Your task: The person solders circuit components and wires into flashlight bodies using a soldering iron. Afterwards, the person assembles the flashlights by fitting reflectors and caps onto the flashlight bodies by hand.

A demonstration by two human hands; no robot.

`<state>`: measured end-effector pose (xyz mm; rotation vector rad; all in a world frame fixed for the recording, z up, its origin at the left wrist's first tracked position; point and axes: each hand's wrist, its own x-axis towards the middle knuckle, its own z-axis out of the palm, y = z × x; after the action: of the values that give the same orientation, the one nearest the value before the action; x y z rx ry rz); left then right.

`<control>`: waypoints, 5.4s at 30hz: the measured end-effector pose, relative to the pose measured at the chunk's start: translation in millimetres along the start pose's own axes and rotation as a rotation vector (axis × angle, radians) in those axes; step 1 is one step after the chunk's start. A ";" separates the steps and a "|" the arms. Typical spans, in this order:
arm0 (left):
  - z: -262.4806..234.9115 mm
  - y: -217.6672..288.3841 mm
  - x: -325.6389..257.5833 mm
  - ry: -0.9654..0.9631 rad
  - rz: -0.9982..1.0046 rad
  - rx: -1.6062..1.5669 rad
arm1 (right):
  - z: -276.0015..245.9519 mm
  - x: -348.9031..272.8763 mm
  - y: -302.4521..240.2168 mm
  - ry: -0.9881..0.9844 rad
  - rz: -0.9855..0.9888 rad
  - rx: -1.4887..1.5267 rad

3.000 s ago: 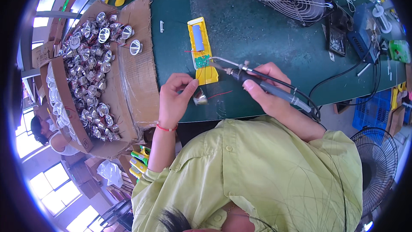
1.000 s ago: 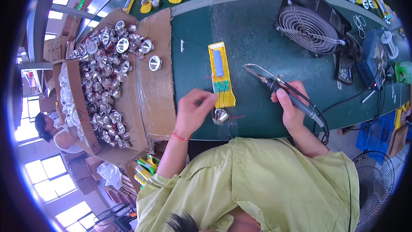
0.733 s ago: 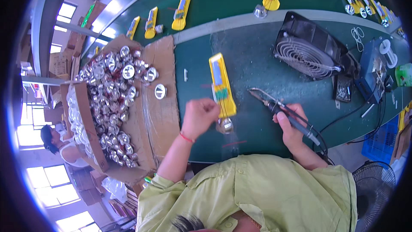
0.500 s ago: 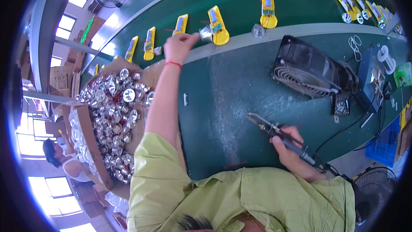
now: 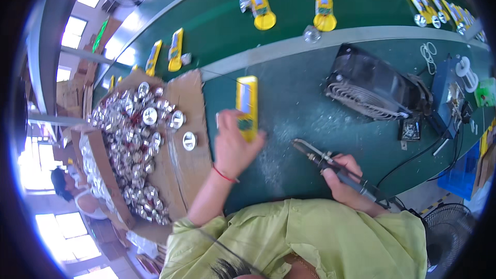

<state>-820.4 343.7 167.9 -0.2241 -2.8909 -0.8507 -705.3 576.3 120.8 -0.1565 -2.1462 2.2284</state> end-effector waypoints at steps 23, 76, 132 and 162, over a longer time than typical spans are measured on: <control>-51.3 -28.1 -96.8 -0.068 -0.507 -0.715 | 4.4 -34.9 -24.0 -0.023 -0.080 0.123; 14.3 18.0 -118.0 -0.030 -0.394 -0.493 | 22.7 -29.1 -14.7 -0.152 0.077 0.110; -2.0 -6.1 -96.6 -0.022 -0.345 -0.481 | 3.6 11.4 -4.1 0.076 -0.145 0.015; -26.9 -32.5 -107.8 -0.060 -0.324 -0.371 | 51.8 -27.2 -18.9 -0.135 -0.156 -0.010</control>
<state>-718.2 290.4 156.4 0.1988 -2.8413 -1.4568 -684.3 522.8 142.7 0.1602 -2.1511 2.1983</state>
